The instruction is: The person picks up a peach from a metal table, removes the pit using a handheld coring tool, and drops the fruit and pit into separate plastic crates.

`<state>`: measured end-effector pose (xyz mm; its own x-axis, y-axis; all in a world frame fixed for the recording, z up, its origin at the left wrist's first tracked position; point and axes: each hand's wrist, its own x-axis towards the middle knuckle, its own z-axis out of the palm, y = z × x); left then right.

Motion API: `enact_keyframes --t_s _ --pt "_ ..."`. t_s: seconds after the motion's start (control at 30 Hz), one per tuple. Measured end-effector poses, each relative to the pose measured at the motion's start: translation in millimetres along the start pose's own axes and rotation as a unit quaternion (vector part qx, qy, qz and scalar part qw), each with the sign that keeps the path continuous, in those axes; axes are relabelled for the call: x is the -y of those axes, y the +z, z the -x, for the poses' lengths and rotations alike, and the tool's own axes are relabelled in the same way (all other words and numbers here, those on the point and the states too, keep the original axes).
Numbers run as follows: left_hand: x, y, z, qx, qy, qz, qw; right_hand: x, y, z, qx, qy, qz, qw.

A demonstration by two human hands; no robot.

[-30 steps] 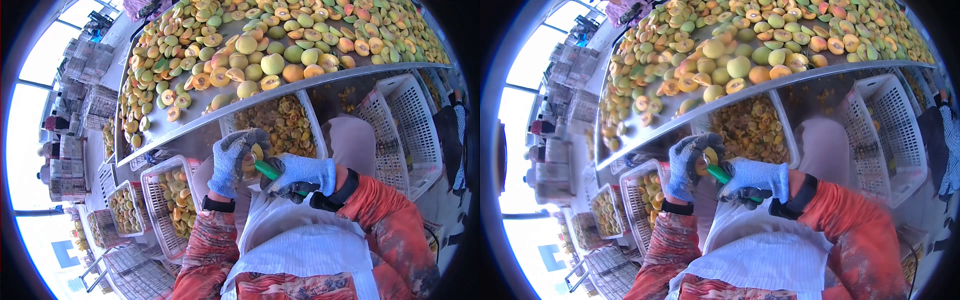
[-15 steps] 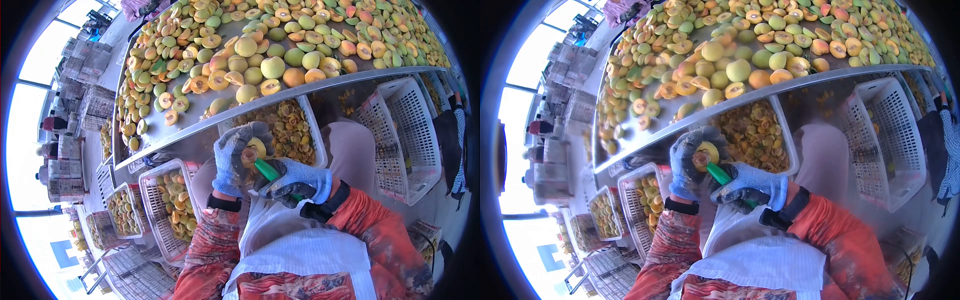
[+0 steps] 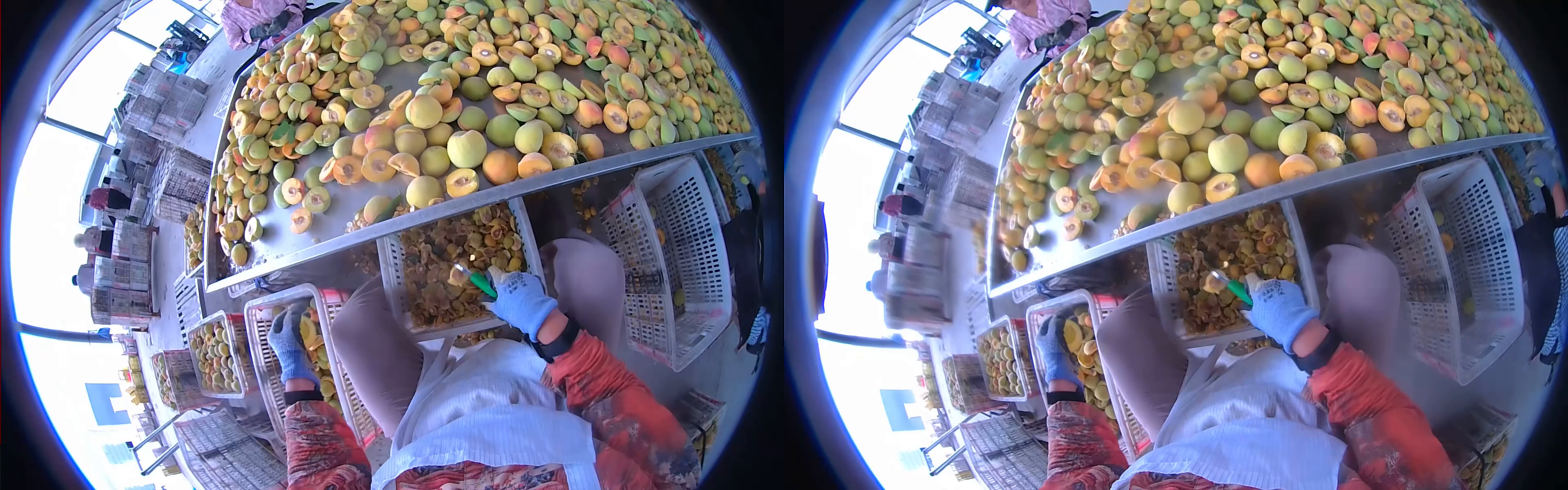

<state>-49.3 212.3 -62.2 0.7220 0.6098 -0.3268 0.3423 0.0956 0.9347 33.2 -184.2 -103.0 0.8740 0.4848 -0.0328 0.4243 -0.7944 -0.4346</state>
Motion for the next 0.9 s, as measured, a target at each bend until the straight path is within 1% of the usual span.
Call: enact_keyframes --t_s 0.03,0.07,0.1,0.13,0.17,0.2,0.23,0.3,0.37,0.4,0.43,0.47,0.5,0.53,0.57,0.6,0.63,0.67,0.7,0.73,0.77,0.8,0.83,0.87,0.9 --pt "-3 -13 -8 -0.030 0.046 -0.183 0.982 -3 9 3 -0.004 0.000 -0.004 1.000" --pt "-1 -15 -24 -0.033 0.053 -0.181 0.982 -8 14 -1 0.042 0.045 -0.009 0.998" --pt "-12 0 -32 -0.061 0.163 -0.275 0.946 -11 16 -6 0.093 0.091 -0.012 0.991" --pt "-31 22 -28 -0.084 0.260 -0.370 0.888 -4 12 -9 0.081 0.083 -0.040 0.992" --pt "-49 58 -31 -0.055 0.259 -0.371 0.890 1 10 -11 0.084 0.083 -0.040 0.992" --pt "-59 97 -45 -0.011 0.308 -0.350 0.885 3 8 -13 0.067 0.070 -0.060 0.993" --pt "-78 143 -43 0.039 0.320 -0.370 0.871 4 8 -14 0.050 0.060 -0.082 0.994" --pt "-86 222 -53 0.065 0.466 -0.479 0.741 2 11 -10 0.044 0.070 -0.077 0.994" --pt "-74 276 -69 0.107 0.500 -0.594 0.621 -1 5 -5 0.009 0.081 -0.120 0.989" --pt "-73 288 -77 0.114 0.503 -0.589 0.622 -2 -6 -4 0.031 0.104 -0.156 0.982" --pt "-74 296 -83 0.146 0.449 -0.615 0.631 -6 -9 -1 0.030 0.111 -0.153 0.982" --pt "-74 298 -88 0.176 0.392 -0.640 0.637 -9 -11 1 0.031 0.106 -0.180 0.977" --pt "-61 292 -102 0.178 0.392 -0.640 0.637 -10 -12 4 0.031 0.099 -0.208 0.973" --pt "-40 278 -123 0.181 0.391 -0.477 0.766 -12 -13 6 0.032 0.097 -0.209 0.973" --pt "-59 273 -102 0.171 0.376 -0.294 0.862 -14 -15 7 0.006 0.092 -0.233 0.968" --pt "-71 260 -68 0.179 0.214 -0.081 0.957 -13 -16 6 -0.019 0.084 -0.259 0.962" --pt "-75 236 -59 0.235 0.127 0.077 0.961 -8 -17 3 -0.014 0.074 -0.262 0.962" --pt "-69 216 -49 0.266 0.023 0.163 0.950 -2 -19 0 -0.033 0.073 -0.258 0.963" --pt "-62 198 -39 0.292 -0.079 0.249 0.920 4 -22 -4 -0.051 0.071 -0.254 0.963" --pt "-62 192 -17 0.266 -0.101 0.287 0.915 16 -33 -10 -0.058 0.035 -0.244 0.967" --pt "-62 193 10 0.242 -0.124 0.326 0.905 29 -46 -15 -0.051 0.026 -0.243 0.968" --pt "-58 190 28 0.247 -0.139 0.344 0.895 43 -58 -19 -0.071 -0.014 -0.216 0.974" --pt "-49 187 37 0.276 -0.138 0.372 0.875 52 -65 -22 -0.091 -0.052 -0.188 0.977" --pt "-43 186 44 0.285 -0.132 0.363 0.877 57 -64 -22 -0.120 -0.091 -0.139 0.979" --pt "-40 187 51 0.295 -0.125 0.353 0.879 61 -64 -22 -0.116 -0.092 -0.133 0.980"
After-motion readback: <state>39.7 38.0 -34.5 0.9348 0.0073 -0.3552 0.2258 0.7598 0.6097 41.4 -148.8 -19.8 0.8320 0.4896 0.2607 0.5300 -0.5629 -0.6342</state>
